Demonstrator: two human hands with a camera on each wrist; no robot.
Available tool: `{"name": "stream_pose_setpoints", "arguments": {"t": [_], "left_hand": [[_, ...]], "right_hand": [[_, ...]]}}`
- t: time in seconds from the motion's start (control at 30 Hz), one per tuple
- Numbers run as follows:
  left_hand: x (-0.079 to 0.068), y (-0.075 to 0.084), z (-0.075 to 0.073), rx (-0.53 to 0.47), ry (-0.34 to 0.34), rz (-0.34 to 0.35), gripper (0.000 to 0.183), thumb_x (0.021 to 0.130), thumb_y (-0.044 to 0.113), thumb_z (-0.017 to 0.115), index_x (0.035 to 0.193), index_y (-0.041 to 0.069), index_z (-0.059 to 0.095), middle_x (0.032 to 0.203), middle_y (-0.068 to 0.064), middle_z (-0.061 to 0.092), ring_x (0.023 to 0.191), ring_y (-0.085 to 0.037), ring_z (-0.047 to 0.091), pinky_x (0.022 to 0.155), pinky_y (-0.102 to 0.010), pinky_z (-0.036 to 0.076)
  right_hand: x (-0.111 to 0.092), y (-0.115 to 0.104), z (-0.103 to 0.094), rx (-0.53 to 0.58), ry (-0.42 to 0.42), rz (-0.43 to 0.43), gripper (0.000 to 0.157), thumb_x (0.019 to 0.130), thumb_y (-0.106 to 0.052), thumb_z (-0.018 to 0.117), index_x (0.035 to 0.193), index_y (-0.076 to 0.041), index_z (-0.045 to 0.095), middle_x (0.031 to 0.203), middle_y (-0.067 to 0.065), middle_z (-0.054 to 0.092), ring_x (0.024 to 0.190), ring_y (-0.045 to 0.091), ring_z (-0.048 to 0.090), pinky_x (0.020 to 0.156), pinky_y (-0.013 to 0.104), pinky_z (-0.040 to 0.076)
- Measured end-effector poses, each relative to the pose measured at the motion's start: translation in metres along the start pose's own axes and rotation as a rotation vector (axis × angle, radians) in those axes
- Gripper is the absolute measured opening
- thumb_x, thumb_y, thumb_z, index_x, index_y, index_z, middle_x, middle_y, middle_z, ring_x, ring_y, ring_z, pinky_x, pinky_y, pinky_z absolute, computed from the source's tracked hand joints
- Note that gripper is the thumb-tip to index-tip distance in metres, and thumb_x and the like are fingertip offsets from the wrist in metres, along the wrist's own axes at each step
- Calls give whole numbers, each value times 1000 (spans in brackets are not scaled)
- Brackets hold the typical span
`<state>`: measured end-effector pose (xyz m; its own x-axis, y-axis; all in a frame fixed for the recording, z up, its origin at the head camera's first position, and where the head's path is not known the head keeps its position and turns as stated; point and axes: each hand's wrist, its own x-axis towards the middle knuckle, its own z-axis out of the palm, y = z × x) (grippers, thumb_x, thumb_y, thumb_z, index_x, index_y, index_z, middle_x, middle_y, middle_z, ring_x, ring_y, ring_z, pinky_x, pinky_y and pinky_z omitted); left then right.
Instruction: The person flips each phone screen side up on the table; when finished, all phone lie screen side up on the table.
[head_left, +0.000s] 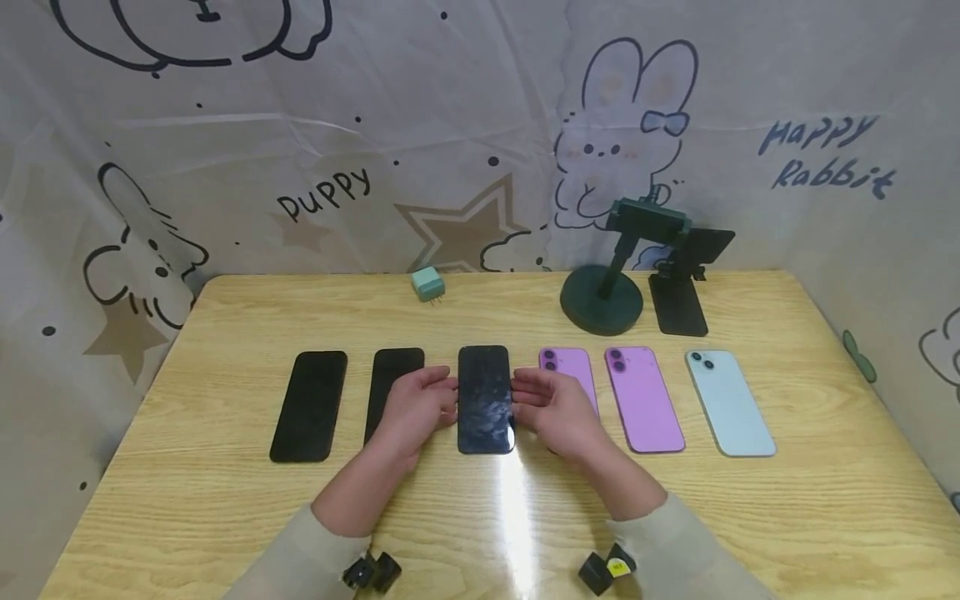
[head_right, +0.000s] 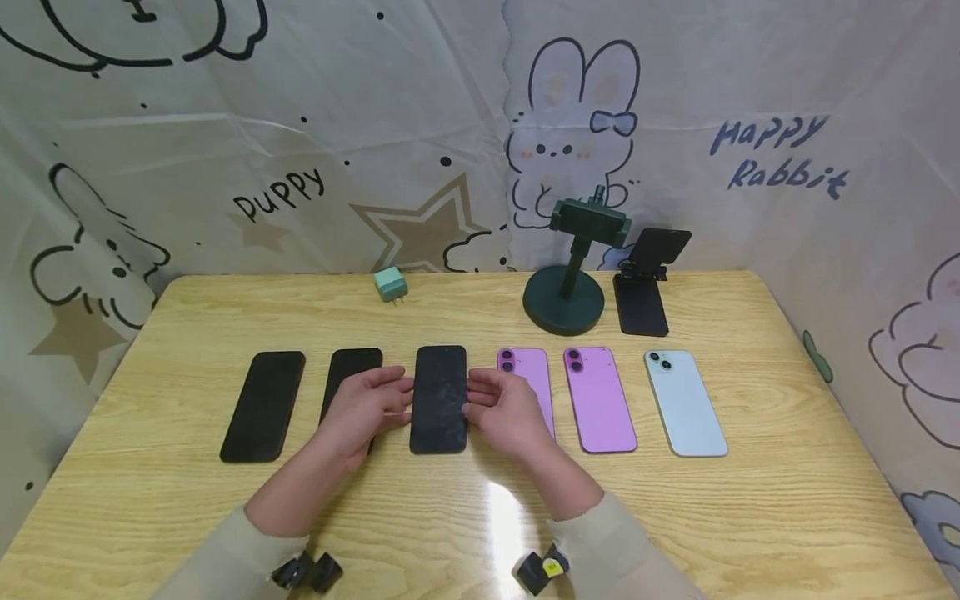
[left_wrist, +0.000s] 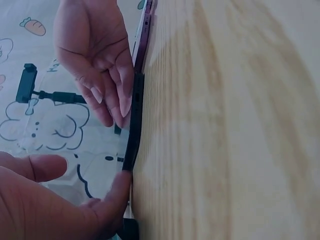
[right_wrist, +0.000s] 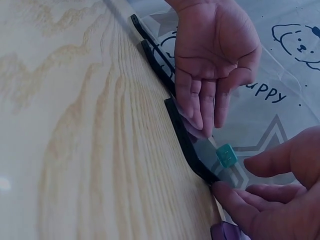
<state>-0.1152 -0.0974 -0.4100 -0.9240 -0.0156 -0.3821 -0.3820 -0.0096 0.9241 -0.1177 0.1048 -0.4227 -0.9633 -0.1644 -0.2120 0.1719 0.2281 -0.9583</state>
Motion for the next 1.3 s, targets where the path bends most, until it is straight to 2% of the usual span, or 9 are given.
{"name": "stream_pose_setpoints", "arguments": {"t": [0.17, 0.3, 0.53, 0.7, 0.8, 0.87, 0.97, 1.13, 1.3], "left_hand": [[-2, 1, 4, 88, 40, 47, 61, 85, -2, 59, 144, -5, 46, 136, -21, 53, 122, -32, 52, 91, -43, 49], [-2, 3, 11, 141, 62, 81, 59, 83, 1, 62, 142, -2, 51, 127, -17, 57, 113, -30, 55, 89, -40, 48], [-4, 4, 35, 119, -39, 84, 50, 87, 0, 63, 136, -4, 56, 120, -16, 59, 92, -25, 61, 79, -36, 54], [-5, 3, 56, 94, -122, 113, 46, 84, -3, 63, 130, -8, 59, 117, -20, 59, 81, -24, 63, 74, -33, 56], [-5, 2, 68, 127, -152, 120, 47, 82, -2, 63, 128, -7, 61, 118, -19, 59, 78, -24, 64, 71, -32, 55], [-5, 1, 75, 170, -157, 112, 46, 81, 1, 65, 127, -5, 63, 119, -16, 60, 81, -24, 65, 71, -33, 55], [-3, 0, 84, 266, -149, 100, 49, 81, 6, 68, 129, -1, 64, 124, -11, 62, 97, -24, 64, 83, -38, 53], [-2, -3, 98, 324, -142, 93, 57, 82, 11, 68, 137, -2, 58, 136, -16, 58, 123, -27, 53, 103, -45, 42], [-3, -2, 107, 307, -130, 82, 60, 82, 10, 67, 140, -1, 56, 133, -14, 60, 109, -23, 59, 94, -40, 48]], "right_hand": [[-4, -2, -7, -40, 6, -6, 49, 90, 6, 67, 137, 8, 54, 126, 20, 63, 114, 31, 63, 93, 37, 51], [-8, -2, -19, -94, 19, -22, 50, 91, 1, 69, 138, 6, 53, 126, 19, 64, 112, 31, 63, 91, 36, 52], [-17, 2, -44, -249, 97, 0, 53, 92, -7, 70, 142, -5, 53, 122, 11, 65, 108, 26, 64, 88, 37, 53], [-21, 5, -63, -318, 145, 6, 51, 94, -10, 70, 142, -3, 53, 122, 12, 64, 110, 27, 62, 94, 42, 50], [-22, 6, -71, -350, 156, 9, 51, 93, -10, 70, 141, -1, 52, 123, 14, 64, 111, 28, 62, 96, 44, 49], [-22, 6, -76, -371, 151, 10, 52, 94, -11, 70, 141, 1, 51, 124, 16, 63, 111, 30, 62, 96, 45, 49], [-22, 6, -80, -403, 135, 4, 54, 94, -12, 70, 142, 3, 49, 126, 19, 62, 112, 32, 62, 96, 46, 49], [-21, 7, -85, -425, 113, 15, 57, 94, -13, 70, 143, 6, 47, 128, 21, 61, 111, 33, 63, 90, 43, 53], [-20, 6, -85, -341, 117, 81, 57, 95, -12, 68, 145, 4, 46, 132, 22, 58, 117, 35, 59, 79, 36, 57]]}}
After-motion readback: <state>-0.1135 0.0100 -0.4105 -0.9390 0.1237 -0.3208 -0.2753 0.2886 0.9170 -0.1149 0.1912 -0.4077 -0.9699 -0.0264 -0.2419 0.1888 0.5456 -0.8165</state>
